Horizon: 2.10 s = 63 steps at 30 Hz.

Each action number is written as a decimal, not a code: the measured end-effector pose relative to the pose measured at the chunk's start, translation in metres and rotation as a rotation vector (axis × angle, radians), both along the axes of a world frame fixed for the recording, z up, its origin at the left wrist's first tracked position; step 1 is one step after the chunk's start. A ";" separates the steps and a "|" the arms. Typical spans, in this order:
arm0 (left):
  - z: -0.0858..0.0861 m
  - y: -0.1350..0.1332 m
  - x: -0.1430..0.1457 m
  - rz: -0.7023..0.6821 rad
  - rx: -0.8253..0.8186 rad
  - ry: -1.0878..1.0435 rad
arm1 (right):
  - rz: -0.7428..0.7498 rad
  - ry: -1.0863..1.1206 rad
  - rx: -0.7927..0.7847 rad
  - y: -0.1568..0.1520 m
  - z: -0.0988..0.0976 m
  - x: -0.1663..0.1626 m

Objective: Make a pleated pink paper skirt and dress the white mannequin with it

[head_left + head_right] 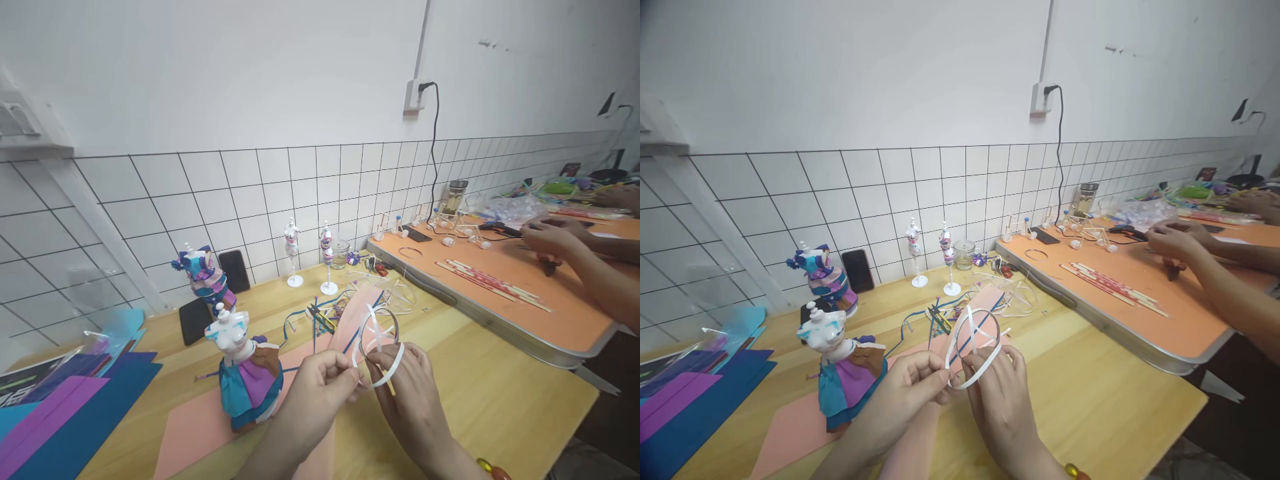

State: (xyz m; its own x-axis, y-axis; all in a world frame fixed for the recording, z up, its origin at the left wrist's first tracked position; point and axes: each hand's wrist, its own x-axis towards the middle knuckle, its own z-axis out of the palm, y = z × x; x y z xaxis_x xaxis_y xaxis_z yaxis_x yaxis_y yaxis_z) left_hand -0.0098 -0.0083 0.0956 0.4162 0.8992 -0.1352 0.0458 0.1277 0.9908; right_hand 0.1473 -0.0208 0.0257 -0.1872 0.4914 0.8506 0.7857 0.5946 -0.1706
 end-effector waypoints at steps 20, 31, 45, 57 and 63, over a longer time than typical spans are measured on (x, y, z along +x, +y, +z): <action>-0.011 0.013 -0.010 0.136 -0.104 -0.433 | 0.097 0.180 -0.264 -0.012 -0.013 -0.006; 0.000 0.017 -0.034 -0.182 -0.034 -0.271 | 0.370 0.390 -0.873 -0.034 0.052 0.026; 0.011 0.002 -0.038 -0.462 -0.032 -0.132 | 0.600 0.289 -0.951 -0.010 0.064 0.010; 0.020 -0.006 -0.037 -0.167 0.374 0.406 | 0.415 0.019 -0.538 -0.012 0.056 0.023; 0.026 -0.015 -0.038 -0.055 0.407 0.714 | 0.235 -0.187 -0.162 -0.017 0.054 0.015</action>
State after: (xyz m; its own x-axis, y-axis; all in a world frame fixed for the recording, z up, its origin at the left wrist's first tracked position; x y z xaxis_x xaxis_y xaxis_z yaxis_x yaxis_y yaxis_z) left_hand -0.0476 -0.0237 0.1217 0.3982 0.9159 -0.0515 0.6778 -0.2560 0.6892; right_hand 0.1626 -0.0380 0.0795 -0.4569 0.5421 0.7052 0.6570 0.7402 -0.1433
